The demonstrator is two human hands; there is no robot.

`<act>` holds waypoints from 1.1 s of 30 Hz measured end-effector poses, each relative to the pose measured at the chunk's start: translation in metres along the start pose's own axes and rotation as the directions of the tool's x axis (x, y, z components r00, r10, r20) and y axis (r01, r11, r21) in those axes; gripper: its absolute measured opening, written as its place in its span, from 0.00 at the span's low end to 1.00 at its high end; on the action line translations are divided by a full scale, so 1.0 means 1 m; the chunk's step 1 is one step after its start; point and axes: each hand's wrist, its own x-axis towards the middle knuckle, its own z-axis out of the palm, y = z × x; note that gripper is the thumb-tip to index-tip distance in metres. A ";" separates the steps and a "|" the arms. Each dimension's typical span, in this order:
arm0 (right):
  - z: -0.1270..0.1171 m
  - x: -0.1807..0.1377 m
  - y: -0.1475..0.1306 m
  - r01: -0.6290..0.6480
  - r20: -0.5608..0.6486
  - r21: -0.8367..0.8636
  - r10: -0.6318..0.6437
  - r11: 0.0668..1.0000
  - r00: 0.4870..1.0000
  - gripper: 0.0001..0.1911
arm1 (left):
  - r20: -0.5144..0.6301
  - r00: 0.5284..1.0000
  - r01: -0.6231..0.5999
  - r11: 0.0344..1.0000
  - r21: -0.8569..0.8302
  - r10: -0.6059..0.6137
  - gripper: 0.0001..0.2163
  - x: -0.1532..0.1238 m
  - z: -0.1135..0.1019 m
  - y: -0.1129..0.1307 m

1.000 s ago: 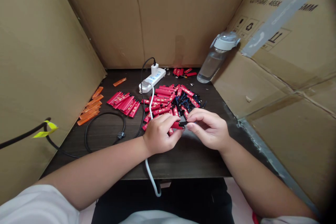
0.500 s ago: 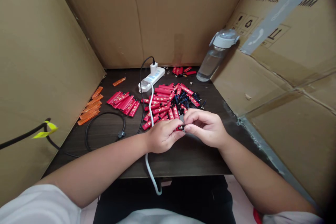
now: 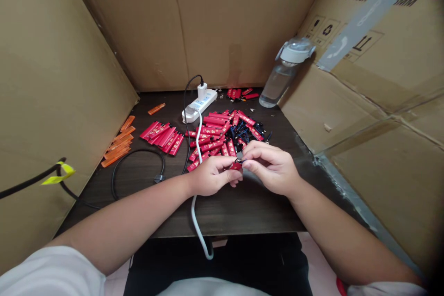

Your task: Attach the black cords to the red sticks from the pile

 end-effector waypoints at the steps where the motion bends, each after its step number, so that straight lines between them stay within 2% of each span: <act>1: 0.000 0.000 -0.001 -0.003 0.005 -0.008 0.003 1.000 1.000 0.04 | -0.006 1.000 -0.013 1.000 0.003 0.013 0.13 0.000 0.000 0.000; 5: 0.000 0.000 -0.005 -0.005 0.018 -0.019 0.005 1.000 1.000 0.04 | -0.030 0.997 -0.068 0.996 0.059 0.070 0.11 0.001 0.001 -0.002; 8: 0.001 -0.001 -0.006 -0.062 0.006 0.019 0.062 0.998 0.998 0.04 | -0.062 0.997 -0.049 0.997 -0.054 0.045 0.11 0.001 0.002 -0.005; 10: 0.003 -0.001 -0.005 -0.141 0.006 0.104 0.141 0.985 0.990 0.04 | -0.085 0.996 -0.036 0.987 -0.155 0.023 0.11 0.001 0.004 -0.008; 13: 0.006 -0.001 -0.004 -0.242 0.023 0.265 0.245 0.933 0.969 0.05 | -0.091 0.996 -0.040 0.976 -0.213 0.021 0.09 0.001 0.005 -0.010; 16: 0.008 0.000 -0.005 -0.268 0.033 0.337 0.273 0.903 0.962 0.06 | -0.086 0.996 -0.040 0.971 -0.237 0.020 0.09 0.002 0.005 -0.008; 20: 0.008 -0.001 -0.005 -0.225 0.013 0.261 0.230 0.939 0.973 0.04 | -0.071 0.997 -0.019 0.964 -0.265 0.000 0.10 0.002 0.003 -0.006; 23: 0.007 -0.001 -0.005 -0.134 -0.032 0.089 0.137 0.987 0.990 0.03 | -0.050 0.998 0.008 0.957 -0.290 -0.023 0.11 0.002 0.003 -0.006; 26: 0.007 -0.001 -0.006 -0.057 -0.048 -0.050 0.054 0.997 0.997 0.04 | -0.044 0.998 0.020 0.954 -0.299 -0.035 0.12 0.002 0.002 -0.005; 33: 0.011 -0.001 -0.006 -0.025 -0.084 -0.078 0.019 0.997 0.996 0.05 | -0.117 0.993 -0.017 0.962 -0.273 -0.016 0.12 0.003 0.004 -0.009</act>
